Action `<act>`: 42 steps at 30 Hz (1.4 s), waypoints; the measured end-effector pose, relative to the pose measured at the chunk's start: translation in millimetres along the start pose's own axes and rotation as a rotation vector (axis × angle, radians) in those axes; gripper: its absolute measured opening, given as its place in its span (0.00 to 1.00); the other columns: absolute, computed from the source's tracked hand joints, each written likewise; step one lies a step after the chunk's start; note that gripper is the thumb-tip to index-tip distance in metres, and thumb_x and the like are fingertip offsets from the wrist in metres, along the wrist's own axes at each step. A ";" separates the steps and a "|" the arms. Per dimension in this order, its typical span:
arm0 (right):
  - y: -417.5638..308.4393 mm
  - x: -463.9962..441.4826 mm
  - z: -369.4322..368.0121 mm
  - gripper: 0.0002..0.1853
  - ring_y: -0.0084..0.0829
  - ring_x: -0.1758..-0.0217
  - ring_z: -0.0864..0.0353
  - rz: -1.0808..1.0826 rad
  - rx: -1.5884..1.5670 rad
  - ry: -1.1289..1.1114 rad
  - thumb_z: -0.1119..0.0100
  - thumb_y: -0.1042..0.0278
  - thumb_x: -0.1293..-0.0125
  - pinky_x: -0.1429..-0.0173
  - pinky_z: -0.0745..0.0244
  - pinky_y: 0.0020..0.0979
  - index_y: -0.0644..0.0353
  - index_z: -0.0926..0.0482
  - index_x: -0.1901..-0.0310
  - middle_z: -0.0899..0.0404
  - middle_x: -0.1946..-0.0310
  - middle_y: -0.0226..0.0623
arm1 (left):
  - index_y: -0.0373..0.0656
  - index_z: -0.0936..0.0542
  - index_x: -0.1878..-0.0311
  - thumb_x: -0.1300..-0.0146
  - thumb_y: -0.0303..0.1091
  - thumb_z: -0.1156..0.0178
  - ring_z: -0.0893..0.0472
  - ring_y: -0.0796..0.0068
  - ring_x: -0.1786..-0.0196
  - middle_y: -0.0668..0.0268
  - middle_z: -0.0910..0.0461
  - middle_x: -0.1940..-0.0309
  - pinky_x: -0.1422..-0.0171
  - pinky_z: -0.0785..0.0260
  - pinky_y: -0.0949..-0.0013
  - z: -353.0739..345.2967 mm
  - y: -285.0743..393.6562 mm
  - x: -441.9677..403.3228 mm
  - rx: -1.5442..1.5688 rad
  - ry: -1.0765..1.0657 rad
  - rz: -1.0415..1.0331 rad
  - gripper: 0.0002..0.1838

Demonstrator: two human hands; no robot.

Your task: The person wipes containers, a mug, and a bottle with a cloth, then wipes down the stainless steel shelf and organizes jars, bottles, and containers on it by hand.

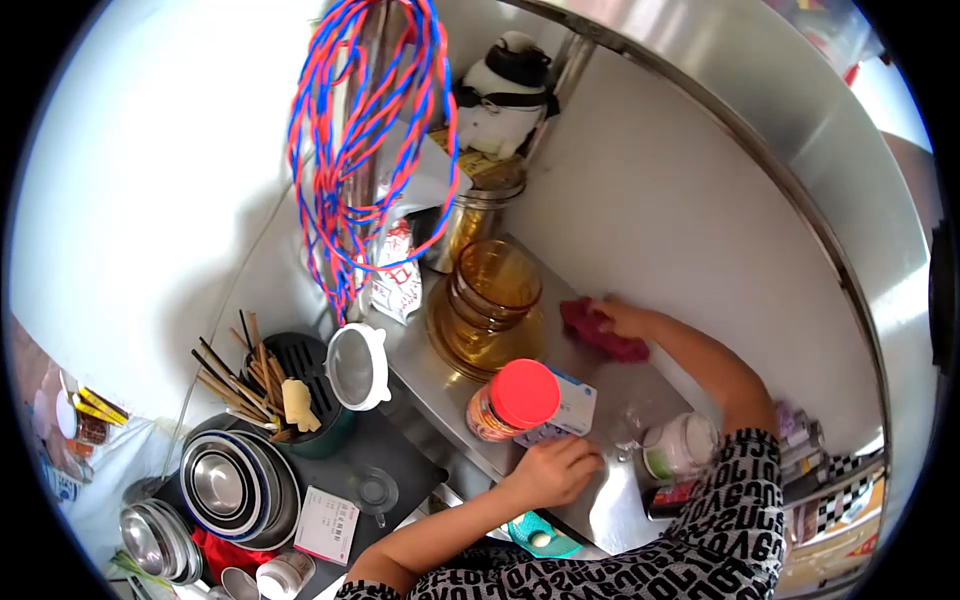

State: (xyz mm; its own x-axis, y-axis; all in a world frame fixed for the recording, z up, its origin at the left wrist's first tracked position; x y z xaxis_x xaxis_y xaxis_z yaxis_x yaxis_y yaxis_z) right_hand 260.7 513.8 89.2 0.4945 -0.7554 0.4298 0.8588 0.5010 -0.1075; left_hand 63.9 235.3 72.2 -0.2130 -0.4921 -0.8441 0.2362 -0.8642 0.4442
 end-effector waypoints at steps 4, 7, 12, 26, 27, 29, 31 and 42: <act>-8.7 -138.0 34.2 0.22 0.55 0.42 0.30 0.260 -0.008 0.334 0.41 0.65 0.34 0.35 0.34 0.46 0.55 0.29 0.39 0.30 0.44 0.56 | 0.47 0.19 0.63 0.57 0.30 0.36 0.21 0.73 0.67 0.71 0.20 0.61 0.65 0.24 0.71 0.3 0.1 1.8 -0.056 -0.016 -0.004 0.13; -42.1 -188.1 50.3 0.24 0.56 0.40 0.30 0.174 -0.042 0.411 0.43 0.69 0.34 0.34 0.34 0.46 0.50 0.31 0.35 0.29 0.46 0.60 | 0.46 0.19 0.63 0.56 0.29 0.37 0.20 0.74 0.66 0.70 0.20 0.61 0.66 0.25 0.72 -2.3 -3.5 4.8 -0.054 0.007 -0.004 0.13; -38.5 -185.4 24.5 0.24 0.58 0.40 0.30 0.232 -0.063 0.326 0.44 0.69 0.33 0.35 0.33 0.47 0.50 0.31 0.35 0.30 0.43 0.61 | 0.44 0.19 0.62 0.57 0.28 0.37 0.20 0.73 0.66 0.70 0.20 0.60 0.64 0.24 0.71 0.7 -1.2 4.2 -0.039 0.004 -0.009 0.14; -129.2 34.9 -35.9 0.27 0.48 0.45 0.22 -0.156 -0.217 -0.128 0.43 0.68 0.32 0.70 0.13 0.33 0.59 0.37 0.33 0.38 0.39 0.57 | 0.47 0.18 0.62 0.54 0.25 0.38 0.23 0.57 0.50 0.64 0.22 0.54 0.49 0.27 0.57 5.8 -1.1 -7.4 -0.140 0.181 0.099 0.13; -133.2 38.7 -34.7 0.27 0.48 0.49 0.20 -0.193 -0.265 -0.140 0.44 0.70 0.33 0.70 0.13 0.34 0.59 0.37 0.33 0.38 0.39 0.57 | 0.46 0.19 0.61 0.54 0.25 0.38 0.24 0.57 0.50 0.63 0.23 0.54 0.48 0.28 0.56 3.0 -3.8 -7.5 -0.173 0.184 0.096 0.14; -127.4 39.2 -42.5 0.30 0.46 0.63 0.15 -0.239 -0.326 -0.106 0.42 0.71 0.35 0.71 0.13 0.33 0.54 0.36 0.31 0.30 0.43 0.53 | 0.44 0.20 0.57 0.51 0.26 0.38 0.25 0.56 0.48 0.62 0.24 0.54 0.44 0.32 0.52 -2.3 -6.1 -7.4 -0.191 0.134 0.113 0.15; -117.1 35.7 -59.2 0.30 0.44 0.61 0.15 -0.238 -0.372 -0.061 0.42 0.71 0.35 0.72 0.13 0.33 0.54 0.35 0.31 0.29 0.43 0.52 | 0.44 0.20 0.58 0.50 0.28 0.38 0.26 0.56 0.48 0.62 0.24 0.54 0.43 0.34 0.51 -7.9 -10.2 -5.6 -0.238 0.088 0.150 0.14; -174.3 155.5 -74.8 0.16 0.49 0.50 0.20 -0.095 -0.392 0.884 0.38 0.67 0.36 0.46 0.24 0.41 0.61 0.20 0.48 0.22 0.50 0.48 | 0.43 0.19 0.67 0.49 0.31 0.38 0.23 0.61 0.53 0.64 0.20 0.62 0.43 0.34 0.53 -9.6 -7.1 -3.0 -0.296 0.045 0.077 0.06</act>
Point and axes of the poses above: each hand's wrist, its own x-axis away from the middle knuckle, its own z-axis out of the back of the hand, y = z × x, the point moved 4 cm from there along -x, towards the middle knuckle
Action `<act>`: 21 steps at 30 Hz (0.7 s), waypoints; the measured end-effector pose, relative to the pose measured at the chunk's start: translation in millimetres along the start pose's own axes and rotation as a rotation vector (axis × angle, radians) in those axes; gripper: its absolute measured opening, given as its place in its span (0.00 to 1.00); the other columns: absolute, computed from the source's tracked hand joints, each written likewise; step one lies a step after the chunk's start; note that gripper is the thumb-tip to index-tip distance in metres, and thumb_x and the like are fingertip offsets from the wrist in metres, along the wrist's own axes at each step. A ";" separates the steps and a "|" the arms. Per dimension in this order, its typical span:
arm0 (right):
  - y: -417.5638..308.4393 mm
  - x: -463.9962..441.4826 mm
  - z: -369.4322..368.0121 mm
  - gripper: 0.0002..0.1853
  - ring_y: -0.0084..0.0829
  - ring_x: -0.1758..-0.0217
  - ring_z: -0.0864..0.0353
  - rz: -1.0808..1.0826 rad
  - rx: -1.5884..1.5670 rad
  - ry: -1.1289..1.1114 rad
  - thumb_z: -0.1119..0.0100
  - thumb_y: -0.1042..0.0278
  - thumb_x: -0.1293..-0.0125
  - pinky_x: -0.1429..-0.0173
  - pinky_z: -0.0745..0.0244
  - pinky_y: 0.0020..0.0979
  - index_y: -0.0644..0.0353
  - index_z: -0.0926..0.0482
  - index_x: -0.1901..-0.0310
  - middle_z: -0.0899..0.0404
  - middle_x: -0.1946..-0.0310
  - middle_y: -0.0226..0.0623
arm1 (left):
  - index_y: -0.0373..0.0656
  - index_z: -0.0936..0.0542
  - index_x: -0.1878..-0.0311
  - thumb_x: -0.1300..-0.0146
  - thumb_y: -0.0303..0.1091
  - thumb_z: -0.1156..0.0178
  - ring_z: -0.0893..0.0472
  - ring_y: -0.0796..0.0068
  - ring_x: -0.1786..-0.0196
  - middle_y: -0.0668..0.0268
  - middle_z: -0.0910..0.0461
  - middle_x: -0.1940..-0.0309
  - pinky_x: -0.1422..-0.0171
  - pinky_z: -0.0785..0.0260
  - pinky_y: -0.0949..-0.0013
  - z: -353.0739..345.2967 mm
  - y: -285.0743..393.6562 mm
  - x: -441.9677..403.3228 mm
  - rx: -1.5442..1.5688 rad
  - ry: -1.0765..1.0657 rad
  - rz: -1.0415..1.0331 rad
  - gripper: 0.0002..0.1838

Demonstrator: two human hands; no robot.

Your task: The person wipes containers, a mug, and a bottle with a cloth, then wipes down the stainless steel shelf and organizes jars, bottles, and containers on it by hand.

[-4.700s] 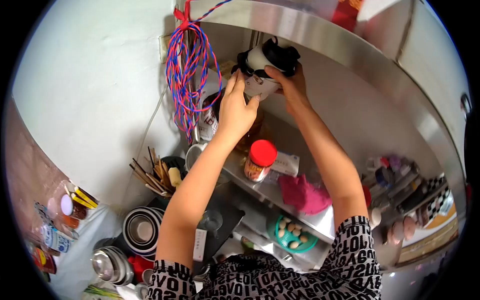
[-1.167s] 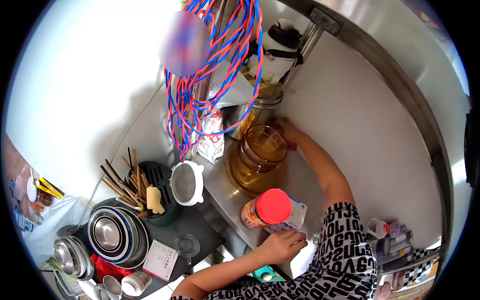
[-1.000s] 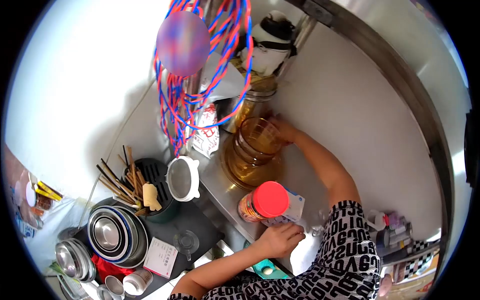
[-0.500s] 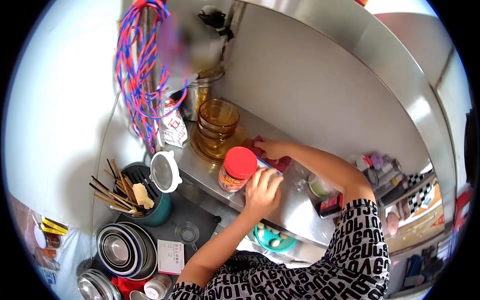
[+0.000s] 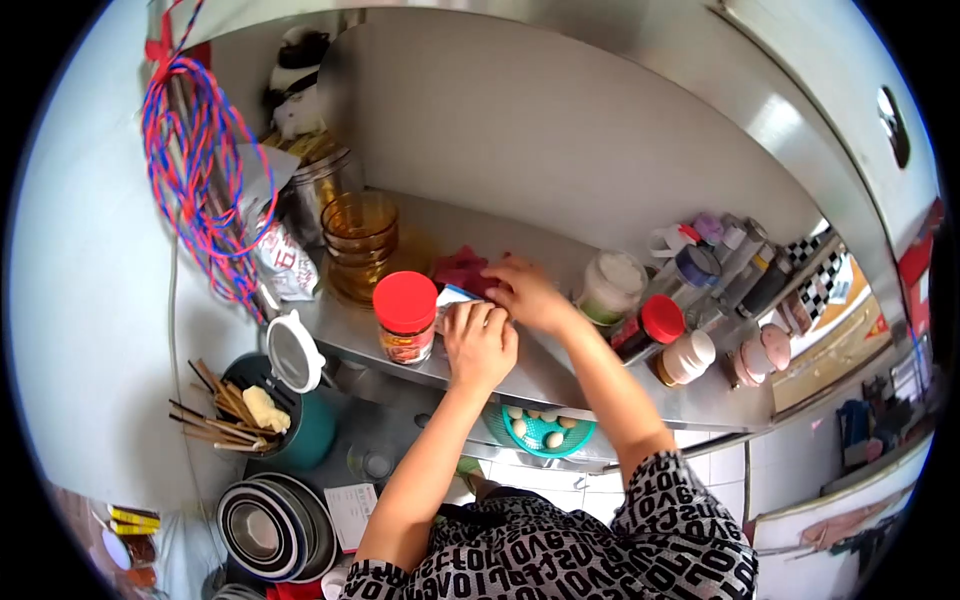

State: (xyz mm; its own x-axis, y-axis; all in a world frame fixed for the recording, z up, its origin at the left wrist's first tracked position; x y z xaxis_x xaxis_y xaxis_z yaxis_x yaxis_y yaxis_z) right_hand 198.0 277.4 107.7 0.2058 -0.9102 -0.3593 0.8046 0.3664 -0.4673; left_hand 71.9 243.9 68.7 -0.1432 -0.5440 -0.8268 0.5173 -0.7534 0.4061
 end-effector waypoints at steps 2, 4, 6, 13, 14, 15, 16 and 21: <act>-25.3 47.2 15.5 0.11 0.46 0.51 0.19 0.006 -0.075 0.265 0.39 0.73 0.36 0.50 0.23 0.39 0.63 0.18 0.53 0.21 0.54 0.45 | 0.43 0.19 0.67 0.50 0.29 0.38 0.22 0.61 0.54 0.64 0.19 0.63 0.43 0.34 0.53 -1.7 2.3 1.7 0.037 0.022 -0.043 0.06; -47.7 93.8 23.4 0.08 0.39 0.53 0.19 -0.157 -0.175 0.333 0.39 0.77 0.37 0.56 0.22 0.33 0.64 0.18 0.56 0.20 0.56 0.42 | 0.42 0.19 0.65 0.50 0.27 0.38 0.21 0.62 0.55 0.65 0.18 0.64 0.43 0.33 0.55 4.4 8.9 -2.4 0.090 0.037 -0.081 0.07; -50.2 139.9 25.1 0.08 0.33 0.58 0.19 -0.219 -0.116 0.504 0.38 0.79 0.38 0.62 0.22 0.28 0.63 0.17 0.57 0.21 0.58 0.40 | 0.43 0.18 0.65 0.50 0.25 0.38 0.21 0.63 0.56 0.66 0.18 0.65 0.46 0.31 0.58 8.4 12.9 -4.2 0.186 0.086 -0.110 0.07; -46.1 197.7 89.5 0.07 0.22 0.67 0.26 -0.279 0.035 0.986 0.38 0.81 0.38 0.67 0.33 0.22 0.63 0.16 0.59 0.24 0.63 0.34 | 0.44 0.21 0.52 0.48 0.25 0.36 0.24 0.60 0.51 0.58 0.25 0.49 0.48 0.30 0.64 59.7 15.5 31.4 0.210 0.361 -0.159 0.17; -53.4 189.2 90.7 0.08 0.22 0.67 0.25 -0.252 -0.025 0.944 0.38 0.81 0.38 0.65 0.31 0.22 0.63 0.16 0.58 0.24 0.63 0.34 | 0.42 0.24 0.49 0.46 0.26 0.36 0.26 0.60 0.48 0.56 0.28 0.46 0.47 0.31 0.64 65.7 6.8 38.1 0.241 0.458 -0.071 0.19; -61.6 175.7 87.6 0.09 0.23 0.67 0.25 -0.199 -0.087 0.881 0.36 0.79 0.39 0.64 0.29 0.23 0.63 0.16 0.57 0.23 0.62 0.35 | 0.38 0.32 0.44 0.43 0.28 0.37 0.32 0.57 0.41 0.52 0.35 0.41 0.42 0.34 0.61 72.2 -2.4 39.2 0.272 0.467 -0.006 0.24; -71.0 160.2 81.3 0.10 0.24 0.66 0.24 -0.146 -0.143 0.816 0.34 0.78 0.40 0.62 0.27 0.23 0.63 0.16 0.56 0.22 0.61 0.37 | 0.35 0.35 0.41 0.42 0.27 0.37 0.34 0.55 0.39 0.51 0.38 0.38 0.38 0.37 0.58 81.3 -9.6 37.7 0.163 0.452 0.120 0.27; -111.0 65.6 24.1 0.36 0.42 0.41 0.25 -0.005 -0.243 0.349 0.24 0.65 0.48 0.42 0.26 0.37 0.58 0.28 0.37 0.27 0.43 0.47 | 0.36 0.36 0.36 0.39 0.27 0.39 0.37 0.56 0.34 0.52 0.39 0.35 0.32 0.43 0.55 85.8 -48.8 35.9 0.312 0.435 0.475 0.28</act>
Point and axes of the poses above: each hand's wrist, its own x-axis away from the middle knuckle, its own z-axis out of the back of the hand, y = z × x, the point moved 4 cm from there along -x, towards the middle knuckle
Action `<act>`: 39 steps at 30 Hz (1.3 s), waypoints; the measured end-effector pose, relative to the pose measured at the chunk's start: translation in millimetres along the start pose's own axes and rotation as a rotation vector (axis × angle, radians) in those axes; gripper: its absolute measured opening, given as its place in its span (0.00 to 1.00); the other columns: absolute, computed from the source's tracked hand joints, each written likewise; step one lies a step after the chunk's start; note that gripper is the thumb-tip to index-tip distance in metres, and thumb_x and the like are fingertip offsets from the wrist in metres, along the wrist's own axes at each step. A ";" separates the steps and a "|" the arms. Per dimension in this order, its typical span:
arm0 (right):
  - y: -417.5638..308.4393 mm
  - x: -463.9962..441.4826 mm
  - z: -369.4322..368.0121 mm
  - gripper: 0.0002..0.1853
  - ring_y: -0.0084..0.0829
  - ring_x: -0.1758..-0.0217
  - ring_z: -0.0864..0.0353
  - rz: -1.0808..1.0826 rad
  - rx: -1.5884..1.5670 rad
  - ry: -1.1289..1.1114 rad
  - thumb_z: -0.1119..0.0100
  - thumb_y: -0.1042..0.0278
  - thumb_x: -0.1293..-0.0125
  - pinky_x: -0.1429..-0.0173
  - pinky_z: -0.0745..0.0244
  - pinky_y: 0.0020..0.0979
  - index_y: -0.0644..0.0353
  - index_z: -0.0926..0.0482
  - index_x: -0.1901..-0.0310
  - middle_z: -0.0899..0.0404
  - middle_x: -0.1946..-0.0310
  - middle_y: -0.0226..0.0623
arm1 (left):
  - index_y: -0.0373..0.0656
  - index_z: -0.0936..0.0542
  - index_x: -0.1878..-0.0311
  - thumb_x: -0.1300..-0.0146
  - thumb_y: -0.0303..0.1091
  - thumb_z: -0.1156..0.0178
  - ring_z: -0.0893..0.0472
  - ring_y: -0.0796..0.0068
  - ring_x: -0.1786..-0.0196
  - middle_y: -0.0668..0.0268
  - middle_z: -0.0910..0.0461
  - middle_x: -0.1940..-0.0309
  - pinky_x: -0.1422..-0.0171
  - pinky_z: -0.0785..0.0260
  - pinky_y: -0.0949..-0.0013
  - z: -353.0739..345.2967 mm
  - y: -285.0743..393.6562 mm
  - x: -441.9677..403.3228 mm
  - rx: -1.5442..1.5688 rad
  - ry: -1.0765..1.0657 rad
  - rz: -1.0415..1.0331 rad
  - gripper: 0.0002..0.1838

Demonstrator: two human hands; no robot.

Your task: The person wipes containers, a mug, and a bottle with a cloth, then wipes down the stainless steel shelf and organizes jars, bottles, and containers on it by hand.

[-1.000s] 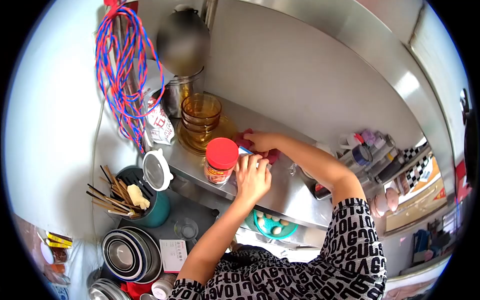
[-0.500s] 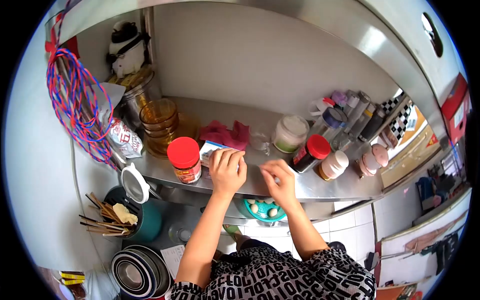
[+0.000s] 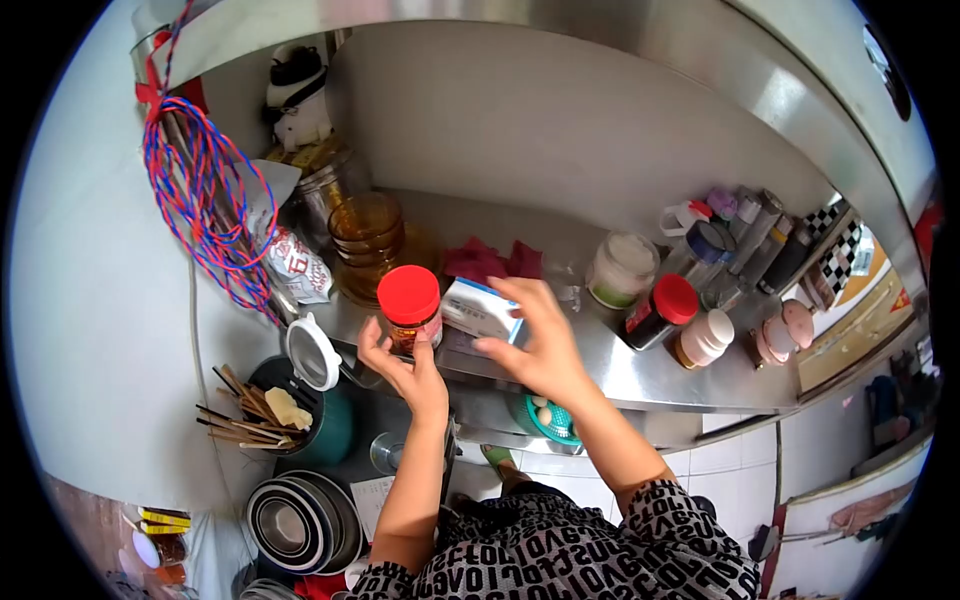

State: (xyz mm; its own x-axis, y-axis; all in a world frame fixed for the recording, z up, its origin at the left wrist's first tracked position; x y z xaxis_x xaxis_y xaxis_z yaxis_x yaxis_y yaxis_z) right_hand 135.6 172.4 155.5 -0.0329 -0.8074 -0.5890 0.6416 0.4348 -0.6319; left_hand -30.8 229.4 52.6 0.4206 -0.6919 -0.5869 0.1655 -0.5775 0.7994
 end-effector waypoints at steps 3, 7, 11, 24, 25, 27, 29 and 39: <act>3.1 -27.7 -57.1 0.51 0.47 0.32 0.32 -0.039 -0.099 -0.173 0.21 0.61 0.52 0.37 0.28 0.41 0.56 0.41 0.28 0.33 0.37 0.49 | 0.38 0.38 0.31 0.36 0.30 0.39 0.33 0.56 0.35 0.53 0.36 0.35 0.32 0.40 0.58 4.0 -11.4 2.6 -0.040 -0.111 0.039 0.31; 2.3 -40.6 -94.2 0.52 0.49 0.36 0.27 -0.149 -0.097 -0.280 0.21 0.61 0.53 0.36 0.28 0.41 0.60 0.41 0.28 0.32 0.39 0.52 | 0.37 0.35 0.32 0.37 0.29 0.39 0.28 0.54 0.38 0.53 0.31 0.37 0.33 0.37 0.61 7.8 -11.7 3.9 0.097 -0.101 0.138 0.30; -5.7 -46.8 -76.9 0.47 0.47 0.39 0.24 -0.125 -0.078 -0.179 0.20 0.62 0.56 0.37 0.28 0.38 0.61 0.33 0.34 0.27 0.43 0.50 | 0.35 0.32 0.33 0.40 0.26 0.41 0.27 0.52 0.37 0.51 0.29 0.37 0.33 0.35 0.58 13.0 16.0 -5.0 -0.047 -0.112 -0.047 0.30; 60.4 -246.1 -67.3 0.39 0.40 0.48 0.17 -0.122 -0.041 -0.054 0.22 0.50 0.56 0.43 0.23 0.38 0.58 0.27 0.43 0.17 0.52 0.45 | 0.41 0.34 0.30 0.45 0.30 0.40 0.33 0.45 0.32 0.49 0.35 0.32 0.30 0.37 0.55 -68.9 48.2 -121.7 -0.247 -0.229 -0.248 0.35; 66.4 -259.3 -71.1 0.39 0.40 0.48 0.17 -0.113 -0.043 -0.073 0.22 0.50 0.56 0.43 0.23 0.38 0.58 0.27 0.43 0.17 0.52 0.45 | 0.42 0.33 0.30 0.45 0.30 0.39 0.33 0.45 0.32 0.50 0.35 0.32 0.29 0.38 0.55 -68.0 45.6 -123.4 -0.258 -0.241 -0.273 0.35; 76.6 -275.3 -79.6 0.39 0.40 0.49 0.16 -0.005 0.109 -0.206 0.22 0.50 0.56 0.46 0.22 0.37 0.58 0.28 0.44 0.18 0.51 0.45 | 0.44 0.30 0.32 0.46 0.30 0.38 0.37 0.45 0.29 0.53 0.35 0.32 0.28 0.42 0.45 -60.8 38.4 -129.1 -0.381 -0.124 -0.389 0.33; 96.6 -278.2 -88.0 0.39 0.39 0.49 0.16 -0.045 0.035 -0.289 0.22 0.51 0.56 0.46 0.22 0.37 0.59 0.28 0.44 0.18 0.50 0.45 | 0.45 0.29 0.33 0.46 0.32 0.37 0.43 0.44 0.26 0.52 0.36 0.31 0.29 0.47 0.33 -59.9 25.3 -136.3 -0.677 -0.140 -0.351 0.33; 148.0 -323.2 -137.6 0.39 0.47 0.48 0.19 -0.061 0.000 -0.103 0.22 0.51 0.56 0.44 0.23 0.41 0.59 0.29 0.44 0.20 0.51 0.46 | 0.44 0.16 0.57 0.46 0.31 0.33 0.29 0.52 0.44 0.58 0.24 0.58 0.31 0.42 0.37 -48.1 -12.0 -151.4 -0.629 -0.366 -0.382 0.12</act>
Point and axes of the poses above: each hand's wrist, its own x-axis away from the middle knuckle, its own z-axis out of the back of the hand, y = z × x, the point moved 4 cm from there along -x, towards the middle knuckle
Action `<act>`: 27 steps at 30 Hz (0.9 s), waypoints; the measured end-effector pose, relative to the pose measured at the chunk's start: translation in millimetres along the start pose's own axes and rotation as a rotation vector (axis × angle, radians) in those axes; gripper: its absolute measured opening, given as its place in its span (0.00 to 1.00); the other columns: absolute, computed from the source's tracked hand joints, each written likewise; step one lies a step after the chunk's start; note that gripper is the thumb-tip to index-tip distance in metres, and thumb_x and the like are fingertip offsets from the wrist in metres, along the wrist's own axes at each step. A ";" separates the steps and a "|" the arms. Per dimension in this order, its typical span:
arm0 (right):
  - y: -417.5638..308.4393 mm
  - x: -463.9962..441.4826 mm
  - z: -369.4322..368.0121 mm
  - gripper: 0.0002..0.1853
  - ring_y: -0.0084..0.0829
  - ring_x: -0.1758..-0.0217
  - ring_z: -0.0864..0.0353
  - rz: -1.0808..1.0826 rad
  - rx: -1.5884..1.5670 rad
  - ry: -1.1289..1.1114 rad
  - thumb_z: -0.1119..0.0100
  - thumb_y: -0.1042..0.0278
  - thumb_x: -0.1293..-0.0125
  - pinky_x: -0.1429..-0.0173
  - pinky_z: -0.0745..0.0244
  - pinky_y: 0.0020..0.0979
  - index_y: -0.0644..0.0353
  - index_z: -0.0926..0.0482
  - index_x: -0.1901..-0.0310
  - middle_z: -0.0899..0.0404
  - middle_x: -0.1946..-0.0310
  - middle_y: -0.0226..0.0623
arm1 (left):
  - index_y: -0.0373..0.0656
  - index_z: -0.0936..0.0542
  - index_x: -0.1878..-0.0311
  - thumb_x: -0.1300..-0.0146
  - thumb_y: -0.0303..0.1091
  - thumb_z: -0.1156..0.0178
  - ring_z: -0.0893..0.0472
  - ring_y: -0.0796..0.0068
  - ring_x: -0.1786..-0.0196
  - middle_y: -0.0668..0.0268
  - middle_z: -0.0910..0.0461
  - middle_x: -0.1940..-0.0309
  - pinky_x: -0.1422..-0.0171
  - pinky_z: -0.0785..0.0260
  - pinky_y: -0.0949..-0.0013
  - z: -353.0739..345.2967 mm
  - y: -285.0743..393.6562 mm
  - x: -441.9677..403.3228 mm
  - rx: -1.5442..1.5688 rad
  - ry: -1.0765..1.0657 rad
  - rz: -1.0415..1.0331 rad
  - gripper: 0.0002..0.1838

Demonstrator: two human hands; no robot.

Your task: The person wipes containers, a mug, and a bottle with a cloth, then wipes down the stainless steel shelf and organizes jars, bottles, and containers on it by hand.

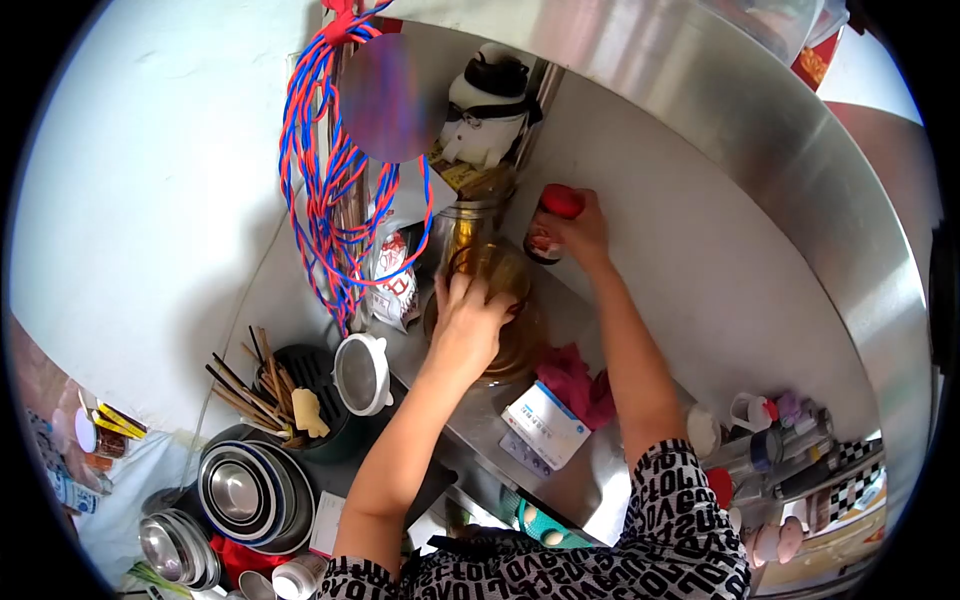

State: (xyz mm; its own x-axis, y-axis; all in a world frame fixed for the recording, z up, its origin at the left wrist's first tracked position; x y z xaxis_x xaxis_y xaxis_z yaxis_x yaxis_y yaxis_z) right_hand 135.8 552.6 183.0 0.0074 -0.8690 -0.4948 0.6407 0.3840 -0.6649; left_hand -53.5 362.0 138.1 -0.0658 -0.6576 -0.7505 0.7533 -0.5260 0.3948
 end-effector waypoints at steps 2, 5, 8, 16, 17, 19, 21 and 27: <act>14.6 -10.1 -27.2 0.41 0.49 0.47 0.20 -0.016 0.074 0.055 0.22 0.51 0.56 0.44 0.24 0.43 0.58 0.30 0.42 0.22 0.48 0.47 | 0.44 0.15 0.58 0.46 0.31 0.33 0.29 0.54 0.45 0.58 0.24 0.59 0.30 0.43 0.38 13.9 -0.4 -1.9 0.009 -0.046 0.010 0.11; 26.4 -10.9 -55.1 0.42 0.51 0.45 0.22 -0.063 0.177 0.115 0.22 0.51 0.55 0.43 0.25 0.44 0.58 0.32 0.40 0.26 0.45 0.49 | 0.45 0.15 0.57 0.46 0.32 0.33 0.29 0.55 0.44 0.60 0.24 0.58 0.29 0.45 0.38 30.4 3.9 2.9 -0.026 -0.064 -0.004 0.12; 35.3 -6.1 -70.3 0.43 0.52 0.45 0.23 -0.130 0.200 0.138 0.22 0.52 0.55 0.42 0.26 0.45 0.57 0.34 0.38 0.29 0.44 0.51 | 0.47 0.17 0.51 0.46 0.32 0.32 0.29 0.54 0.42 0.60 0.27 0.49 0.28 0.45 0.39 42.3 14.6 7.9 0.025 -0.013 0.002 0.17; 47.5 -7.1 -73.8 0.45 0.57 0.39 0.30 -0.172 0.199 0.194 0.21 0.55 0.55 0.38 0.29 0.47 0.54 0.36 0.36 0.38 0.40 0.54 | 0.48 0.19 0.49 0.41 0.31 0.35 0.29 0.53 0.41 0.60 0.29 0.44 0.30 0.42 0.39 43.2 26.8 29.2 0.174 0.019 -0.056 0.16; 45.4 -4.4 -71.9 0.44 0.57 0.40 0.29 -0.113 0.206 0.214 0.22 0.56 0.54 0.38 0.28 0.46 0.56 0.36 0.36 0.39 0.39 0.56 | 0.47 0.17 0.52 0.42 0.30 0.35 0.28 0.53 0.43 0.59 0.28 0.46 0.32 0.39 0.43 46.4 29.9 29.9 0.166 0.085 -0.068 0.14; 32.9 7.0 -57.2 0.43 0.58 0.41 0.29 -0.081 0.231 0.256 0.23 0.57 0.52 0.38 0.27 0.46 0.58 0.36 0.35 0.41 0.39 0.58 | 0.45 0.15 0.57 0.43 0.27 0.37 0.24 0.53 0.47 0.59 0.24 0.49 0.34 0.35 0.46 51.2 41.0 30.4 0.175 0.175 -0.082 0.11; 9.2 19.7 -39.4 0.41 0.59 0.37 0.34 -0.123 0.152 0.217 0.26 0.61 0.50 0.35 0.31 0.47 0.58 0.36 0.35 0.39 0.39 0.57 | 0.45 0.15 0.60 0.44 0.26 0.37 0.23 0.54 0.49 0.60 0.22 0.53 0.35 0.35 0.46 48.9 52.5 30.9 0.207 0.226 -0.090 0.09; -22.1 109.7 15.6 0.33 0.47 0.45 0.23 0.044 0.015 0.293 0.30 0.62 0.42 0.43 0.23 0.39 0.61 0.32 0.37 0.35 0.40 0.51 | 0.45 0.15 0.60 0.46 0.25 0.36 0.24 0.54 0.52 0.62 0.22 0.54 0.40 0.32 0.52 21.7 97.8 40.0 0.409 0.267 -0.065 0.09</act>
State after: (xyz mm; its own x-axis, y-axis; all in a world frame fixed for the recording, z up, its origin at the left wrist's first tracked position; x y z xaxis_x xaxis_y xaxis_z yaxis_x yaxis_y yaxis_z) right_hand 134.4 443.9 152.2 -0.1850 -0.7238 -0.6648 0.6559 0.4128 -0.6320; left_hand 3.3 272.5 158.2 0.1067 -0.4833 -0.8689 0.4307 -0.7652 0.4785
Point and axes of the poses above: each hand's wrist, its own x-axis away from the middle knuckle, its own z-axis out of the back of the hand, y = z × x, the point moved 4 cm from there along -x, towards the middle knuckle
